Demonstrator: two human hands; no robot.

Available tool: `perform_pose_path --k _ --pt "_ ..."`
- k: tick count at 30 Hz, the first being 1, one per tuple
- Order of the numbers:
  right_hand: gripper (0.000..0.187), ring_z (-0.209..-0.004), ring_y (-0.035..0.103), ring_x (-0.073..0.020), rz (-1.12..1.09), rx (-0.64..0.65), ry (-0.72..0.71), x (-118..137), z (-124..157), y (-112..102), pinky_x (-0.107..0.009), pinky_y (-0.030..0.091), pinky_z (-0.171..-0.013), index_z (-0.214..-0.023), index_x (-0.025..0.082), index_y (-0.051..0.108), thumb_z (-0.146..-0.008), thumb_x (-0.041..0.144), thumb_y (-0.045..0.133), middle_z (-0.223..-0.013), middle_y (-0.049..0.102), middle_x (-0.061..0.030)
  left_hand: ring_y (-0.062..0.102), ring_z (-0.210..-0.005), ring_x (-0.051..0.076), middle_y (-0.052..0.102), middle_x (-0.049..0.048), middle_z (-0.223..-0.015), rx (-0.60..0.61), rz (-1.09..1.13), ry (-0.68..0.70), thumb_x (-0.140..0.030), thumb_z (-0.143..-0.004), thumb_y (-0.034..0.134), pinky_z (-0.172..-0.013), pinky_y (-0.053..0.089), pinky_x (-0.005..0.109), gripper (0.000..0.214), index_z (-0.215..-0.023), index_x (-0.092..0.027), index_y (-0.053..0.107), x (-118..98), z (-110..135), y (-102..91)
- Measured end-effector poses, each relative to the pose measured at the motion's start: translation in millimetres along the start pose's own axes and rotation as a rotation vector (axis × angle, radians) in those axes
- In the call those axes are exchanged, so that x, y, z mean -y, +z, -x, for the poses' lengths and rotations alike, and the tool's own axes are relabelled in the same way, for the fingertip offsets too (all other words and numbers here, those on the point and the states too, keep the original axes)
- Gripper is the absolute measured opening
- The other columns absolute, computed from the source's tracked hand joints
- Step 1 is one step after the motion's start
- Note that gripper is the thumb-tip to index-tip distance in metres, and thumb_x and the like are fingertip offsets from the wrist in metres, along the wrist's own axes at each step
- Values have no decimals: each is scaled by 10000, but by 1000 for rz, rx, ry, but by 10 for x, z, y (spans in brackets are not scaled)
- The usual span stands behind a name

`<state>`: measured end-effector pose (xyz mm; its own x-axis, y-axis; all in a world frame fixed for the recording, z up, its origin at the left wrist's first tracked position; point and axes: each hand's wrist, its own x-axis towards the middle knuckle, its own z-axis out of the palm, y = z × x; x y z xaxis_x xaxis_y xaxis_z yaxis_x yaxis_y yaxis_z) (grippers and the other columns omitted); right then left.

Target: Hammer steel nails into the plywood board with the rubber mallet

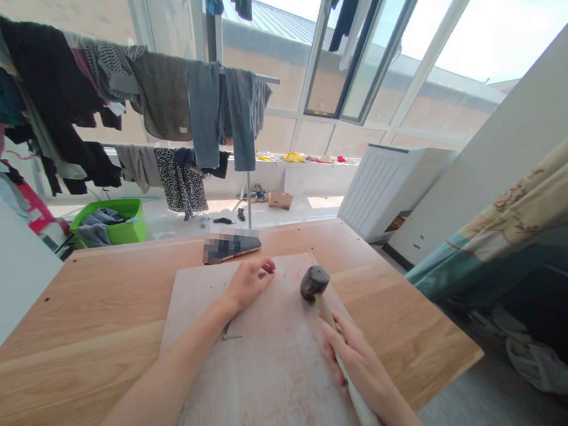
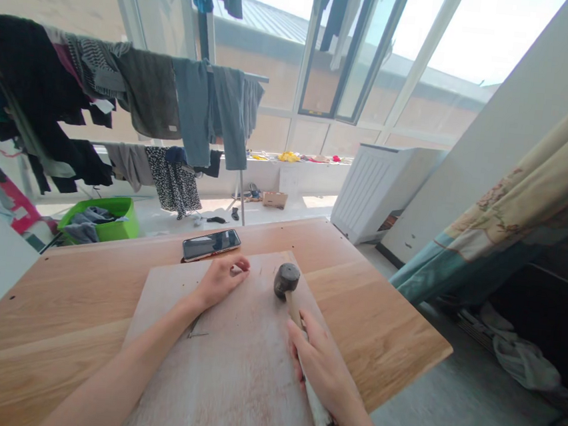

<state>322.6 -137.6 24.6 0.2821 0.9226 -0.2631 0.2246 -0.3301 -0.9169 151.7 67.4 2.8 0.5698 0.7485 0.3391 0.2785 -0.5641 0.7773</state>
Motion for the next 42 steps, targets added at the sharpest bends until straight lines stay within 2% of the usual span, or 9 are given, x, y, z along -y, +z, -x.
perform_pose_path --k 5,10,13,18,22,25,32,35,42 --pt "308 -365 384 -52 -35 -2 -118 275 -21 144 -165 349 -314 -825 228 475 -931 517 467 -616 441 95 719 -821 177 738 41 -854 -13 69 -28 -165 -826 632 -810 593 308 171 -995 -177 658 17 7 19" --pt "304 -338 390 -53 -79 -14 -222 490 -137 315 -154 335 -289 -1011 208 513 -934 497 459 -600 427 112 721 -796 173 742 27 -831 -27 60 -16 -141 -816 635 -803 596 307 229 -1042 -175 654 28 3 27" --pt "316 -318 411 -59 -4 -3 -230 436 -244 391 -150 333 -279 -1089 206 521 -953 482 448 -571 431 119 712 -763 162 744 15 -818 -29 53 4 -113 -801 631 -770 588 285 252 -1044 -175 659 37 -7 26" --pt "257 -317 434 -58 35 46 -174 320 -244 442 -146 335 -266 -1020 216 531 -949 452 458 -592 451 110 693 -737 153 730 3 -774 -31 31 17 -40 -756 590 -714 552 243 293 -1001 -177 675 68 -10 46" --pt "271 -323 386 -49 -74 44 -151 234 -53 417 -139 316 -272 -1054 219 500 -951 467 463 -597 421 118 690 -773 164 724 16 -822 -11 64 -23 -122 -785 605 -770 549 274 291 -1069 -178 640 46 -9 50" --pt "261 -336 378 -46 -47 54 -122 122 73 380 -135 308 -276 -1017 216 497 -961 468 456 -603 421 110 666 -865 206 683 57 -920 3 -96 -43 -221 -747 662 -785 531 302 235 -975 -171 633 -58 -1 -104" --pt "256 -361 410 -63 -24 65 -54 -67 105 354 -140 334 -286 -1054 215 519 -975 446 443 -603 458 93 602 -688 215 651 14 -762 501 -546 -233 -245 -628 667 -548 376 275 215 -835 -224 614 -392 195 -766" --pt "270 -352 405 -71 -23 62 -66 -87 83 358 -147 327 -282 -1012 218 538 -961 475 471 -571 443 98 597 -683 218 662 28 -781 556 -670 -259 -192 -580 661 -519 331 273 265 -840 -216 616 -470 277 -793" --pt "416 -355 416 -70 -42 69 -47 -152 50 367 -146 341 -281 -1269 192 506 -957 463 460 -613 470 93 617 -748 230 683 62 -861 681 -751 -241 -173 -608 661 -540 340 286 259 -864 -183 627 -614 276 -685"
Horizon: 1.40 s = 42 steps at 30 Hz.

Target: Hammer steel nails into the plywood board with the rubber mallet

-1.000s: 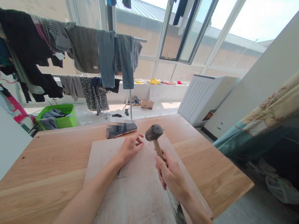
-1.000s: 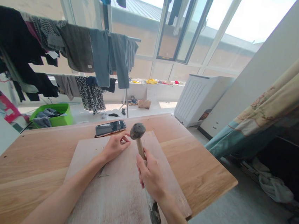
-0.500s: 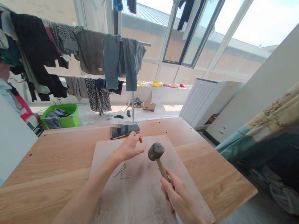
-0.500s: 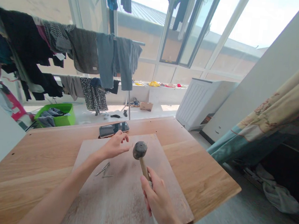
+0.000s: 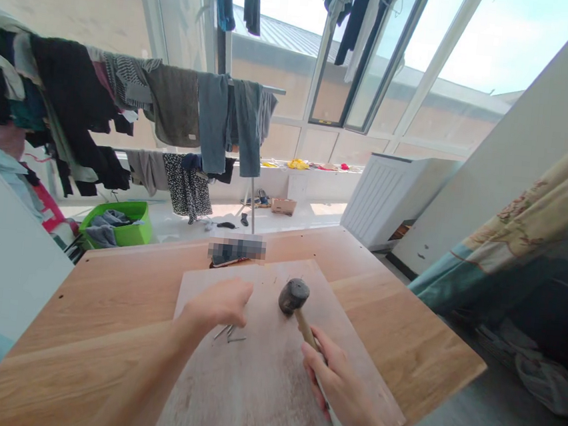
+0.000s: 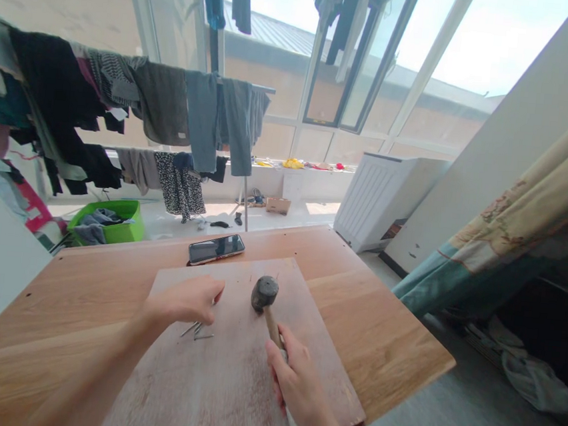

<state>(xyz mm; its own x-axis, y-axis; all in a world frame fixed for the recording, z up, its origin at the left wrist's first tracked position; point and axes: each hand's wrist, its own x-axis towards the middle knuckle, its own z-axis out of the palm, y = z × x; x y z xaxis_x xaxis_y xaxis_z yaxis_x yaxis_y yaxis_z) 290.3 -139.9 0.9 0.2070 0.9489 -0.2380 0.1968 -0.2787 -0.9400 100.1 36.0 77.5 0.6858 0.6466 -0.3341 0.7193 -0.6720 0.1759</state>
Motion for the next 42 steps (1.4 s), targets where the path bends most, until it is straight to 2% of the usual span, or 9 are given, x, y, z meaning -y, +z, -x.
perform_pose_path --k 9,16,23,26,29,33,37,42 --pt "393 -347 411 -64 -17 3 -31 -48 -22 13 -140 338 -272 -1274 192 526 -969 427 451 -611 455 93 649 -874 253 693 104 -975 -32 -66 5 -92 -699 600 -654 432 295 213 -888 -175 650 -181 77 -27" --pt "384 -341 410 -60 -22 14 -36 0 -1 9 -142 330 -275 -1263 190 526 -973 430 451 -619 460 92 642 -797 245 695 62 -886 -14 12 76 -192 -638 706 -571 374 289 289 -921 -182 647 -93 91 -47" --pt "410 -330 402 -66 -1 15 -32 21 3 13 -150 329 -275 -1274 187 533 -963 442 456 -597 463 93 609 -730 234 689 70 -859 -20 -38 68 -135 -625 644 -529 299 290 211 -829 -187 657 -166 56 37" --pt "421 -336 406 -69 10 2 -19 11 5 16 -150 330 -277 -1281 184 531 -958 446 461 -590 458 93 570 -676 195 659 35 -768 -33 58 119 -126 -625 616 -525 296 276 158 -763 -189 658 -111 8 59" --pt "423 -341 413 -71 27 -15 -12 3 1 18 -152 338 -277 -1279 182 532 -960 449 453 -595 457 90 547 -639 155 622 -3 -694 -62 255 220 -130 -649 589 -532 327 248 151 -761 -187 673 17 -60 68" --pt "452 -341 419 -74 27 -10 -14 23 -4 18 -154 341 -275 -1304 164 510 -958 448 451 -593 453 91 584 -676 146 636 -3 -708 -92 475 280 -141 -684 559 -589 406 221 204 -814 -169 714 177 -162 112" --pt "456 -340 404 -69 14 -2 -14 42 5 17 -152 327 -276 -1291 149 516 -951 448 460 -592 447 94 609 -673 153 677 11 -743 -15 509 273 -177 -706 585 -592 436 222 273 -927 -166 744 227 -215 167" --pt "443 -343 406 -70 12 -4 -20 10 22 13 -149 329 -288 -1310 164 507 -966 437 449 -585 452 96 637 -676 156 728 15 -790 -1 545 263 -193 -708 630 -594 455 219 388 -1087 -176 716 235 -184 149"
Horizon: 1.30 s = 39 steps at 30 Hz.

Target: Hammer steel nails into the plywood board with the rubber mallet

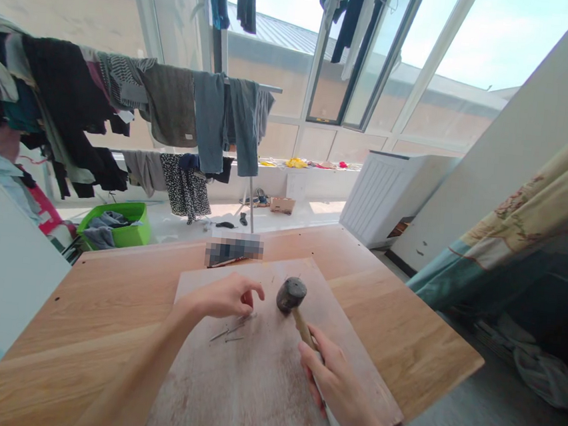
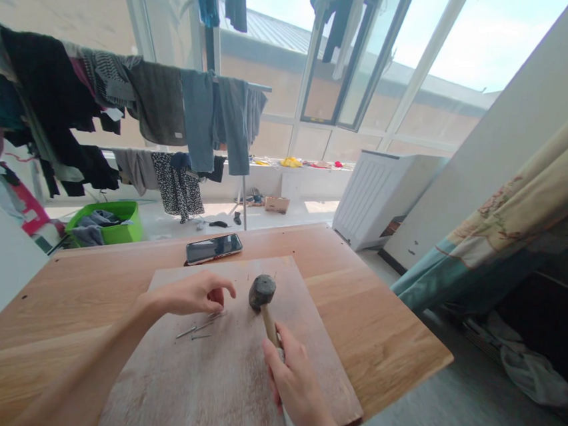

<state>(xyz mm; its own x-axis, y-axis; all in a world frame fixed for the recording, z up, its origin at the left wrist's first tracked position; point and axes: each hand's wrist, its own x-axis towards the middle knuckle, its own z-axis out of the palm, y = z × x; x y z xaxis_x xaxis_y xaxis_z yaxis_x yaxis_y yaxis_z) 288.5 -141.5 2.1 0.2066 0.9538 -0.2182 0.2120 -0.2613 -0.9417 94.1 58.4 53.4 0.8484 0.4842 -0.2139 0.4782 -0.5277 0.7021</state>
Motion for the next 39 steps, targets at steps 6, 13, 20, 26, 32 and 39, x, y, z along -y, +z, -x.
perform_pose_path --k 6,13,20,26,32,39 --pt "440 -341 413 -68 -6 5 -2 33 -9 1 -154 323 -286 -1283 176 528 -957 464 465 -604 459 91 664 -734 165 738 32 -808 -317 52 110 -198 -798 582 -687 509 249 210 -945 -170 730 1 -62 -6" --pt "458 -331 395 -76 28 0 -23 28 -3 4 -159 327 -287 -1269 163 538 -953 484 457 -544 425 107 693 -796 164 737 33 -836 -739 229 181 -199 -824 601 -806 563 282 91 -828 -164 685 154 -309 240" --pt "442 -337 381 -78 7 2 -30 13 -12 7 -161 331 -287 -1288 161 522 -971 457 438 -551 431 103 687 -797 157 729 30 -853 -783 238 207 -192 -826 601 -812 584 293 82 -838 -164 677 241 -370 344" --pt "430 -340 392 -78 24 -12 -13 38 1 5 -159 332 -283 -1266 162 530 -963 458 452 -555 428 103 688 -786 155 723 30 -865 -774 268 189 -184 -835 602 -777 600 292 73 -830 -164 672 248 -381 355" --pt "417 -343 391 -71 -19 6 -4 26 -2 13 -154 321 -283 -1250 192 535 -953 478 472 -583 436 103 679 -780 155 721 24 -856 -752 231 191 -179 -833 603 -787 588 291 66 -827 -168 668 243 -391 359" --pt "416 -338 392 -70 -8 0 -24 9 0 7 -160 329 -286 -1240 189 540 -951 481 475 -585 440 102 657 -763 150 710 14 -825 -708 158 186 -180 -826 580 -734 545 266 88 -845 -171 665 225 -362 367"
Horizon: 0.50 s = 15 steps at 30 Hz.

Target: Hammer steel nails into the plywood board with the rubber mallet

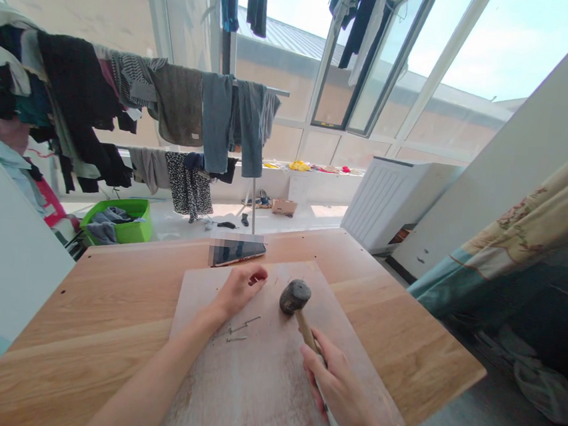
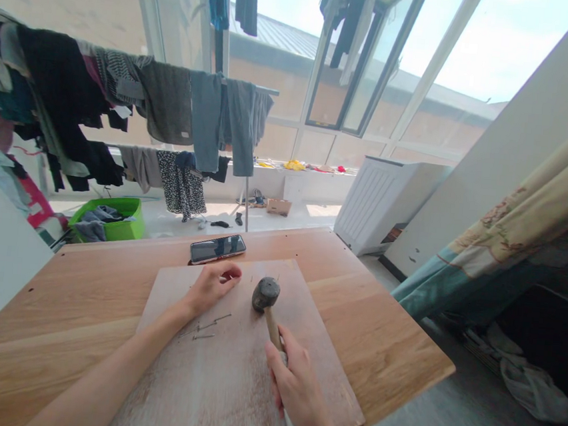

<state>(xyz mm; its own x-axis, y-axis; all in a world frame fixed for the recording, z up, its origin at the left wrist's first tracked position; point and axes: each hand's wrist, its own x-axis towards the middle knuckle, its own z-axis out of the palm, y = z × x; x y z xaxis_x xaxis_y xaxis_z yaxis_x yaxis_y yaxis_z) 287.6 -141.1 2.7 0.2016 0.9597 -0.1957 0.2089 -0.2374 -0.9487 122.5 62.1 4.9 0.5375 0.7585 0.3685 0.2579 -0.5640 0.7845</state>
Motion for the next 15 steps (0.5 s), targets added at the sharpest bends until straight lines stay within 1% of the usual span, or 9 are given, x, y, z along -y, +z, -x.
perform_pose_path --k 4,8,11,15 --pt "420 -332 390 -67 -4 12 10 15 -8 -4 -159 324 -284 -1246 182 523 -951 476 467 -584 440 105 655 -759 148 713 16 -827 23 -20 -13 -174 -833 581 -699 518 256 90 -877 -173 661 -5 2 1" --pt "427 -325 404 -70 3 11 26 49 -34 -8 -164 318 -270 -1216 174 514 -931 490 479 -590 454 104 657 -753 146 718 8 -838 15 -10 -50 -182 -835 593 -736 535 273 201 -1027 -190 652 17 -5 9" --pt "356 -321 401 -61 -10 -11 1 142 -77 -11 -159 312 -269 -1106 198 526 -921 500 491 -605 453 107 660 -745 146 723 7 -840 8 6 -64 -191 -827 605 -747 541 279 213 -1037 -192 639 39 -7 13" --pt "282 -318 382 -47 -11 -14 -78 389 -181 4 -150 299 -270 -917 214 509 -916 496 501 -588 421 115 672 -739 149 739 9 -834 -14 12 -64 -194 -812 620 -728 533 269 195 -1006 -186 638 60 -9 15"
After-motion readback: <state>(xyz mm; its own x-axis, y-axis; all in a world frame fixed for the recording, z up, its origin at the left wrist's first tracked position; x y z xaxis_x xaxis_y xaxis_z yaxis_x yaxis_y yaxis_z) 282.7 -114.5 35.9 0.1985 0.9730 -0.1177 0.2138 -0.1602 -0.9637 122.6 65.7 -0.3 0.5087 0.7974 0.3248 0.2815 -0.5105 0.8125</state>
